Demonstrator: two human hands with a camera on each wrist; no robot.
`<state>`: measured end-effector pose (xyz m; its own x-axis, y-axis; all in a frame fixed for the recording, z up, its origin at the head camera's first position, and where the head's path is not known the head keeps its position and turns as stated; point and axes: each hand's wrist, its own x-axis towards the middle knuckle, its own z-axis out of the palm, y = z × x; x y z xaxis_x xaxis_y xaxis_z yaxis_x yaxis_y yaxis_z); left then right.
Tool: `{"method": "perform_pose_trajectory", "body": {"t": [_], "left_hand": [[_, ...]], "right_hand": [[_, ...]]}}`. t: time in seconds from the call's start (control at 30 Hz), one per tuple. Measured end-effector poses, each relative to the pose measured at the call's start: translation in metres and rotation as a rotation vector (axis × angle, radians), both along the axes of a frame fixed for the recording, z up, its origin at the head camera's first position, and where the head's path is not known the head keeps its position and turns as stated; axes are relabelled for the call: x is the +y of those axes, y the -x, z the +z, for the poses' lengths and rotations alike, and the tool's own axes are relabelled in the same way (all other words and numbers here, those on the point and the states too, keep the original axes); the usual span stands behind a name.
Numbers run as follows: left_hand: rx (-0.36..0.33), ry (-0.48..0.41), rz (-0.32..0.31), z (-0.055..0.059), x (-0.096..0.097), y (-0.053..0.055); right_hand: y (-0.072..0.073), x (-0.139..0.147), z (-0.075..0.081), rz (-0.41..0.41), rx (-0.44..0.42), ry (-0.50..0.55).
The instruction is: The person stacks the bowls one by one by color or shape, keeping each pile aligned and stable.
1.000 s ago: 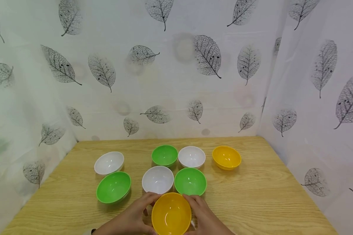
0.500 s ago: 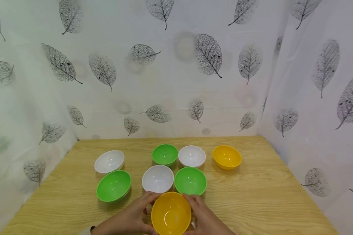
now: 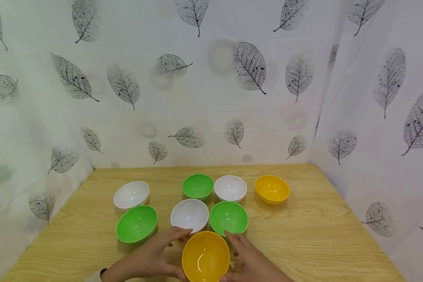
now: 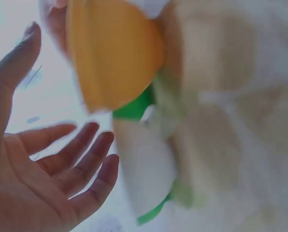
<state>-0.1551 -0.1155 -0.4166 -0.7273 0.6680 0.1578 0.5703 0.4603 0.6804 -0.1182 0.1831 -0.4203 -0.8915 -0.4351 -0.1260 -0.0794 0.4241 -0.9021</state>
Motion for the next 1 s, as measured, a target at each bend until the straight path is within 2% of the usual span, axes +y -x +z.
{"method": "perform_pose_trajectory", "body": {"t": [0.03,0.07,0.1,0.2,0.33,0.4,0.53,0.67,0.77,0.93,1.0], "left_hand": [[0.016,-0.018,0.002,0.004,-0.002,0.002],[0.062,-0.035,0.002,0.008,-0.005,0.005],[0.068,-0.053,0.013,0.013,-0.007,0.008],[0.096,-0.081,0.04,0.026,-0.012,0.017],[0.158,-0.133,0.036,0.038,-0.012,0.03],[0.182,-0.172,0.04,0.044,-0.009,0.037],[0.212,-0.242,0.099,0.056,0.002,0.049],[0.214,-0.288,0.163,0.07,0.018,0.061],[0.148,-0.316,0.181,0.079,0.03,0.072],[-0.095,-0.405,0.266,0.094,0.053,0.094],[-0.15,-0.442,0.297,0.098,0.063,0.102]], "right_hand": [[0.0,0.004,0.003,-0.018,-0.004,-0.018],[0.0,0.01,0.004,0.011,0.105,-0.109],[0.0,0.015,0.007,0.019,0.14,-0.163],[0.005,0.024,0.009,0.006,0.33,-0.166],[0.007,0.032,0.01,-0.094,0.474,-0.135],[0.007,0.035,0.011,-0.174,0.497,-0.139],[0.007,0.045,0.014,-0.341,0.527,-0.132],[0.011,0.057,0.019,-0.483,0.498,-0.123],[0.014,0.067,0.024,-0.555,0.467,-0.101],[0.02,0.084,0.029,-0.606,0.482,-0.056],[0.022,0.09,0.03,-0.609,0.496,-0.045]]}}
